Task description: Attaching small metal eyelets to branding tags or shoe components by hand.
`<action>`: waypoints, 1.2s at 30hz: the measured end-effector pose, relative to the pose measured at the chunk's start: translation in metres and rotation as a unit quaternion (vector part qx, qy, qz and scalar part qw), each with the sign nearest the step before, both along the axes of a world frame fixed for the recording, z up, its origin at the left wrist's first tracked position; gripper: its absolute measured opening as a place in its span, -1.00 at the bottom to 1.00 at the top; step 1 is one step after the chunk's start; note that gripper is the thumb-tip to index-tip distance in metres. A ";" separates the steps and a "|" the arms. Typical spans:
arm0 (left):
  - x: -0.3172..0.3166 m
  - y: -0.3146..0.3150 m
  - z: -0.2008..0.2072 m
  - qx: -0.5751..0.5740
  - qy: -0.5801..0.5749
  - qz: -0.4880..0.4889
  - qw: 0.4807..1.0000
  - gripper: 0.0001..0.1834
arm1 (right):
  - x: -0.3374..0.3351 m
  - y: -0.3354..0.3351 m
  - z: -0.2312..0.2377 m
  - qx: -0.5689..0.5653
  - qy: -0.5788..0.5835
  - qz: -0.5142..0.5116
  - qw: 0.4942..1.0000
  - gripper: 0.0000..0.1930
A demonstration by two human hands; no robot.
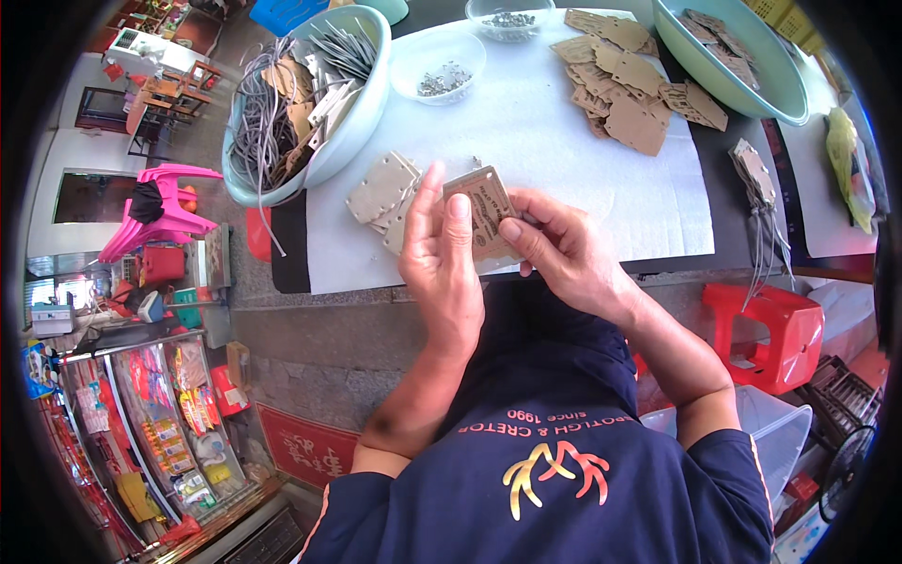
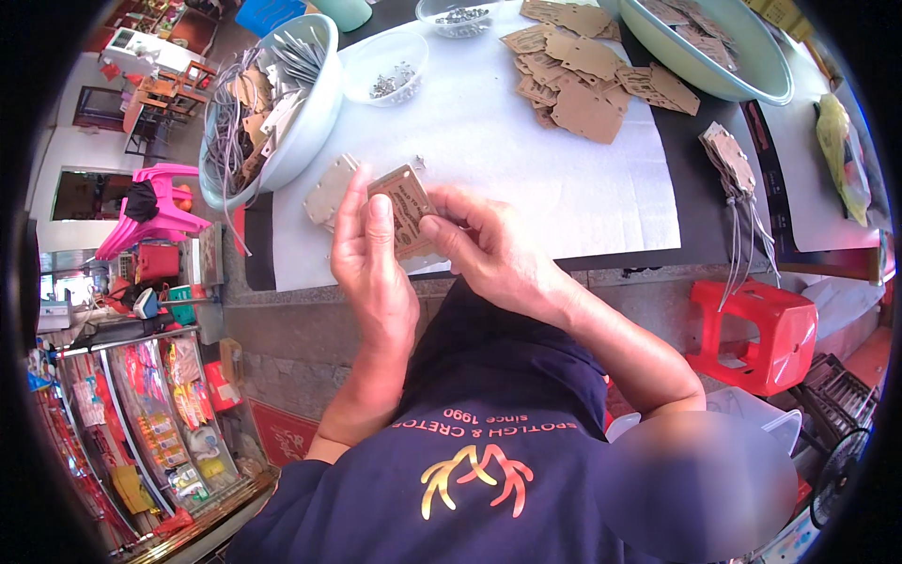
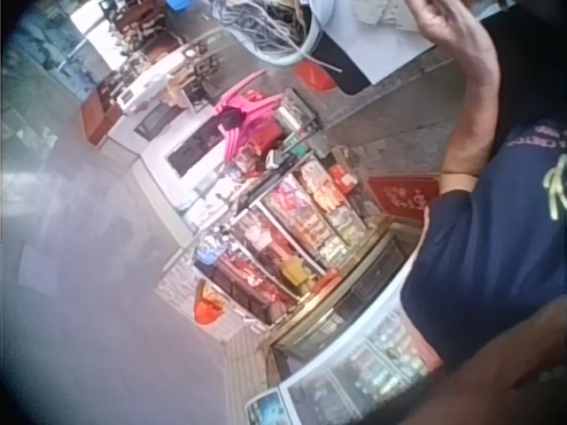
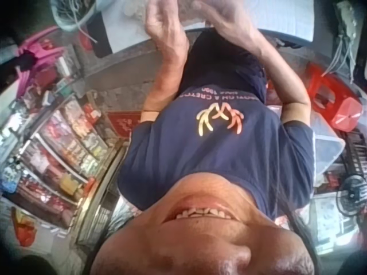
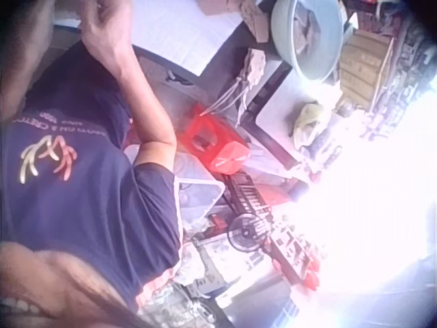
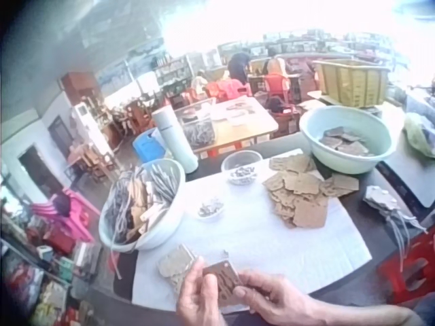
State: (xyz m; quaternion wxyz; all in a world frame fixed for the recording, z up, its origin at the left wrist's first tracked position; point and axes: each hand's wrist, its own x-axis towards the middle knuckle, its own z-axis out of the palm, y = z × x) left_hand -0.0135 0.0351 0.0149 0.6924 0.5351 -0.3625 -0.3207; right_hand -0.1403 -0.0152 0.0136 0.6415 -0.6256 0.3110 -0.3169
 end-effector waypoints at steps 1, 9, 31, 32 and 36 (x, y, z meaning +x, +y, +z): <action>-0.001 -0.002 0.006 0.002 0.040 -0.003 0.999 -0.55 | 0.001 0.001 -0.001 -0.014 0.004 -0.004 1.000 -0.67; 0.000 0.003 0.001 -0.023 0.095 -0.073 0.993 -0.67 | 0.006 0.006 -0.007 0.007 -0.024 -0.033 0.999 -0.63; 0.037 -0.013 0.028 0.066 0.090 -0.263 0.958 -0.61 | -0.036 -0.026 0.009 0.031 -0.073 -0.069 0.994 -0.85; 0.032 -0.010 0.023 0.036 0.102 -0.239 0.965 -0.61 | -0.032 -0.023 0.005 0.058 -0.113 -0.091 0.988 -0.84; 0.013 -0.001 0.010 0.000 0.097 -0.229 0.969 -0.66 | -0.017 -0.006 0.000 0.120 -0.178 -0.141 0.966 -0.81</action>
